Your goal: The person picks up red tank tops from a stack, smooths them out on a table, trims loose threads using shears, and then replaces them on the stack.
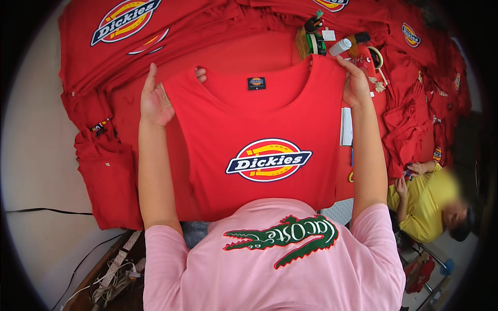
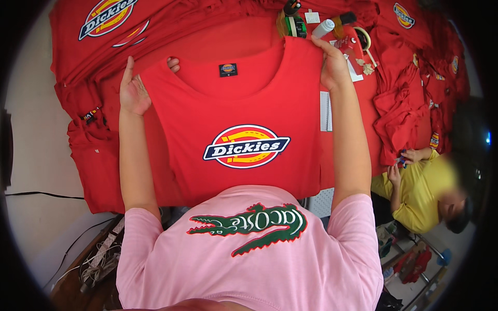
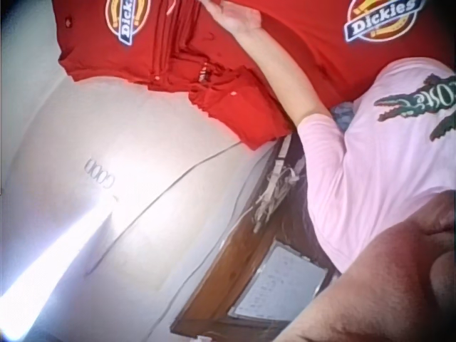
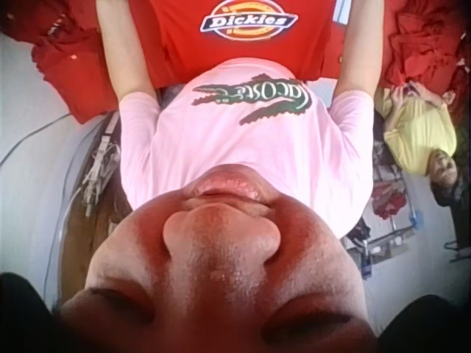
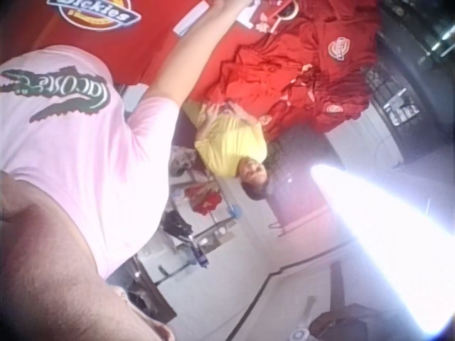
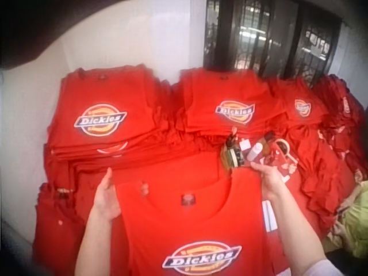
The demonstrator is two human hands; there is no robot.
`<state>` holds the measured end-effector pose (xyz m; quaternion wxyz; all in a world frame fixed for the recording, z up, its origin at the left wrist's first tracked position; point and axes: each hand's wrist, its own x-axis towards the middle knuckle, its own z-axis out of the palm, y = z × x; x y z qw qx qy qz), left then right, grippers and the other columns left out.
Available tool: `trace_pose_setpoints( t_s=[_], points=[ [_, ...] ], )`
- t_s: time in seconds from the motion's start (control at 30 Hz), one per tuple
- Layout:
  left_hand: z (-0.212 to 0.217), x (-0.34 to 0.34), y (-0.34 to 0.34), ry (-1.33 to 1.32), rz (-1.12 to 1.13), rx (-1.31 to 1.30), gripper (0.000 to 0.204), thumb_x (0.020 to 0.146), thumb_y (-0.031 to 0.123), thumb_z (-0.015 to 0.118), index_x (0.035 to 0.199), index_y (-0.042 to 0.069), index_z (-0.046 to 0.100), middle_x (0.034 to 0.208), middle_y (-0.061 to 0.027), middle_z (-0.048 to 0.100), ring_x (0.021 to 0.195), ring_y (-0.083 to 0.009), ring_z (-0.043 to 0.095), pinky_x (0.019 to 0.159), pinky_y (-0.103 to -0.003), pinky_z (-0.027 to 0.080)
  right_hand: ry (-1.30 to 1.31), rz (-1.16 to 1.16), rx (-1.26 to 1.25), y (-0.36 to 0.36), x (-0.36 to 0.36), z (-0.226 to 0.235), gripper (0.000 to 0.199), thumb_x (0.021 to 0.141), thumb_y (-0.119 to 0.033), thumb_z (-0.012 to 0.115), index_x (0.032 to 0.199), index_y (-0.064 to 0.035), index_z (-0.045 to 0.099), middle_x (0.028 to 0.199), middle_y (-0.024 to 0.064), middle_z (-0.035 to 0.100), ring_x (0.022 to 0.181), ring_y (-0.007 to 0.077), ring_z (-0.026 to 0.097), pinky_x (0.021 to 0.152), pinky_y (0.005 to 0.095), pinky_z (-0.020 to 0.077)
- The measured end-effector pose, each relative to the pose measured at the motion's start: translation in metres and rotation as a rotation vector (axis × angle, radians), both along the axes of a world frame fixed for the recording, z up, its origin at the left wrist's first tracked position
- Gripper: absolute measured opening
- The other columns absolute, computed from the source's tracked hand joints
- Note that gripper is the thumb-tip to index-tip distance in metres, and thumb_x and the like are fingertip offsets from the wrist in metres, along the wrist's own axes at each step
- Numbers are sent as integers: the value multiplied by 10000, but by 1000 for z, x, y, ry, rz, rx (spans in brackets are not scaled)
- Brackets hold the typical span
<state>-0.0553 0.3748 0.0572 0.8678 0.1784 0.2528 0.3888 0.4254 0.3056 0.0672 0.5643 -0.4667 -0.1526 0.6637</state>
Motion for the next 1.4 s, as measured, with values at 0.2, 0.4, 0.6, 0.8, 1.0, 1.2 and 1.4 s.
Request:
trace_pose_setpoints(
  t_s=[0.2,0.4,0.6,0.8,1.0,1.2,1.4],
  points=[
    [-22,7,4,106,-24,23,971,1059,693,317,1471,-179,430,1500,-318,521,1409,-412,518,1215,-490,387,-58,57,-24,5,-13,-28,348,981,-265,702,1241,-36,674,1164,108,748,1109,245,709,1008,400,557],
    [-79,-7,-39,507,-47,-40,897,1040,716,373,1471,-60,500,1345,-175,670,1210,-277,655,1122,-427,462,-794,240,-297,-36,-21,-66,376,942,-387,763,1092,-43,745,953,27,708,863,128,633,750,297,507],
    [-94,-74,-169,842,-140,9,629,1033,581,547,1293,22,669,1079,-52,733,997,-158,671,961,-320,494,-1003,297,-160,-179,4,-83,276,998,-324,712,908,-63,715,822,-24,639,766,72,559,691,257,441],
    [-101,-77,-250,961,17,303,306,986,329,731,1105,47,736,1026,-13,706,982,-144,636,952,-300,459,-904,215,-145,-271,15,-109,209,898,-195,843,930,-42,704,843,-54,632,796,52,544,723,226,433],
    [-92,-101,-221,1554,-404,937,517,857,475,821,1032,-1,723,1014,-107,639,1026,-300,577,1016,-425,383,-1074,288,-58,-263,36,-102,287,893,-246,839,946,9,719,774,0,644,714,82,579,655,279,479],
    [-105,-121,-207,1399,-425,566,290,887,307,844,910,46,721,759,19,677,686,-97,613,650,-297,489,-1177,217,-201,-257,24,-103,280,907,-228,827,1021,3,718,791,22,700,718,95,620,677,268,500],
    [-90,-89,-265,1104,51,160,393,941,367,790,1175,66,692,888,-1,706,760,-93,654,723,-276,528,-585,-52,-69,-305,11,-125,493,884,-188,861,1271,-16,608,963,78,725,829,119,662,782,273,538]
  ],
)
